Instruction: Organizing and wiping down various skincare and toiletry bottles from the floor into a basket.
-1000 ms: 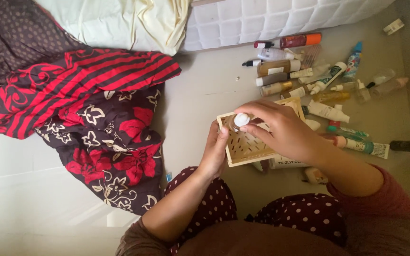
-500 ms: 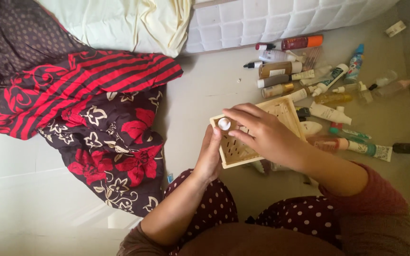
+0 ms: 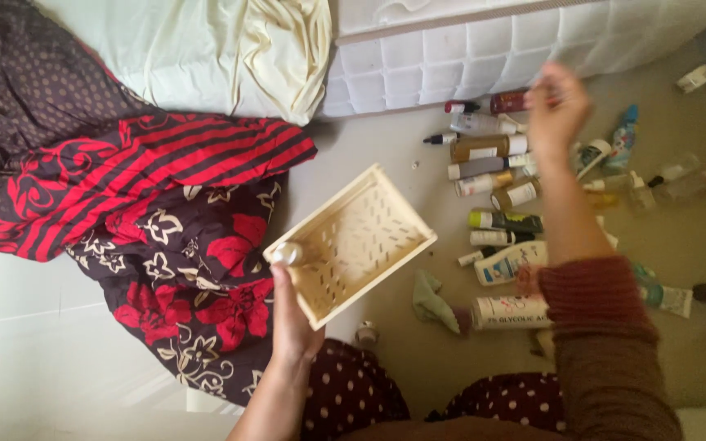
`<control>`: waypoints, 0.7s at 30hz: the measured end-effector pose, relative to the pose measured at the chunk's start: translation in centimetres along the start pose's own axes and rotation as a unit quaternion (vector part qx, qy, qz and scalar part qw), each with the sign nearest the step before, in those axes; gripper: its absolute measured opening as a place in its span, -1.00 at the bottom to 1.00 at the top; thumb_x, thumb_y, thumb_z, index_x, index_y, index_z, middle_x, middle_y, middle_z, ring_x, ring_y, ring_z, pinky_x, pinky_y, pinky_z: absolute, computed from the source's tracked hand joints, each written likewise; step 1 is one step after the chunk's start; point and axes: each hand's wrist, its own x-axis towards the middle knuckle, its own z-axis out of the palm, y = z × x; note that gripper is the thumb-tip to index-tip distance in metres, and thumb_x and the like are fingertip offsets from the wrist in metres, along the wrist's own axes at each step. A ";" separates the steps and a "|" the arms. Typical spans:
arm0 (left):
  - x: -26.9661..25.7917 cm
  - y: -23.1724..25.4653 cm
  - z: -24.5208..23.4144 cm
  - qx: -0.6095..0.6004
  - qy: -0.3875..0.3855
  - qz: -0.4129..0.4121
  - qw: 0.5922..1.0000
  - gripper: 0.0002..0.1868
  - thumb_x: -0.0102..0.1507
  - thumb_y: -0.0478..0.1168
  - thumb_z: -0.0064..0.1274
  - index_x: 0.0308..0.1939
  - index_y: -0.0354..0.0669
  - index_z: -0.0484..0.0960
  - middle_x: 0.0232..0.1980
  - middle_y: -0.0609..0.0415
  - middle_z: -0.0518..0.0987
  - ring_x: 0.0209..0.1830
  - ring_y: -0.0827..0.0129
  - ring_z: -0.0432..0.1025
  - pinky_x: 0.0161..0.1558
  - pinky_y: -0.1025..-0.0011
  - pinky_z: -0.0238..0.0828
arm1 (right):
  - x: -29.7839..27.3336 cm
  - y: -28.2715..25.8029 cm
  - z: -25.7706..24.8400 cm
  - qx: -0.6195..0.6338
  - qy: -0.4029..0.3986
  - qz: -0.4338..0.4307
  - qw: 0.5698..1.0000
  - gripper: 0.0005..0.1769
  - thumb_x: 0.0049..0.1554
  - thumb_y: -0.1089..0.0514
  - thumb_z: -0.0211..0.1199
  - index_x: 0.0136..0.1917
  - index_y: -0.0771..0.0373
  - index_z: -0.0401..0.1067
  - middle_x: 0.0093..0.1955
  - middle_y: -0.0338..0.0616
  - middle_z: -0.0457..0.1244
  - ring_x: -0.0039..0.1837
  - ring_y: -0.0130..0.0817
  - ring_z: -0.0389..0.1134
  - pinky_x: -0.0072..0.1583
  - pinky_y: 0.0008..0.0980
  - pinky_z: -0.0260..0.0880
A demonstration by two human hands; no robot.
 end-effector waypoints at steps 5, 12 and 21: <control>-0.3 1.0 -1.2 -0.021 0.044 -0.022 0.999 -0.13 0.32 0.41 -0.41 0.54 -0.05 0.13 0.47 -0.07 0.31 0.46 0.06 0.24 0.39 0.01 0.19 | -2.1 13.0 4.9 -0.202 -0.110 0.010 0.973 -0.81 0.24 0.37 0.26 0.15 0.37 0.50 0.02 0.05 0.39 0.06 -0.19 0.42 0.13 -0.28 0.44; -0.4 1.2 -0.7 -0.070 0.159 -0.035 0.984 -0.14 0.29 0.42 -0.43 0.53 0.04 0.15 0.43 -0.08 0.35 0.40 -0.01 0.26 0.32 -0.08 0.19 | -4.0 19.2 10.1 -0.322 -0.227 0.029 0.919 -0.40 0.07 0.23 0.32 0.36 0.44 0.36 0.32 0.34 0.25 0.36 0.26 0.27 0.39 -0.02 0.26; 1.6 -1.0 -2.3 -0.070 0.155 0.060 0.984 -0.08 0.31 0.40 -0.36 0.58 -0.10 0.10 0.48 -0.16 0.30 0.40 -0.06 0.27 0.31 -0.09 0.20 | -4.2 25.0 13.9 -0.408 -0.241 0.083 0.877 -0.46 0.20 0.22 0.14 0.45 0.22 0.30 0.41 0.17 0.20 0.39 0.20 0.23 0.32 0.14 0.25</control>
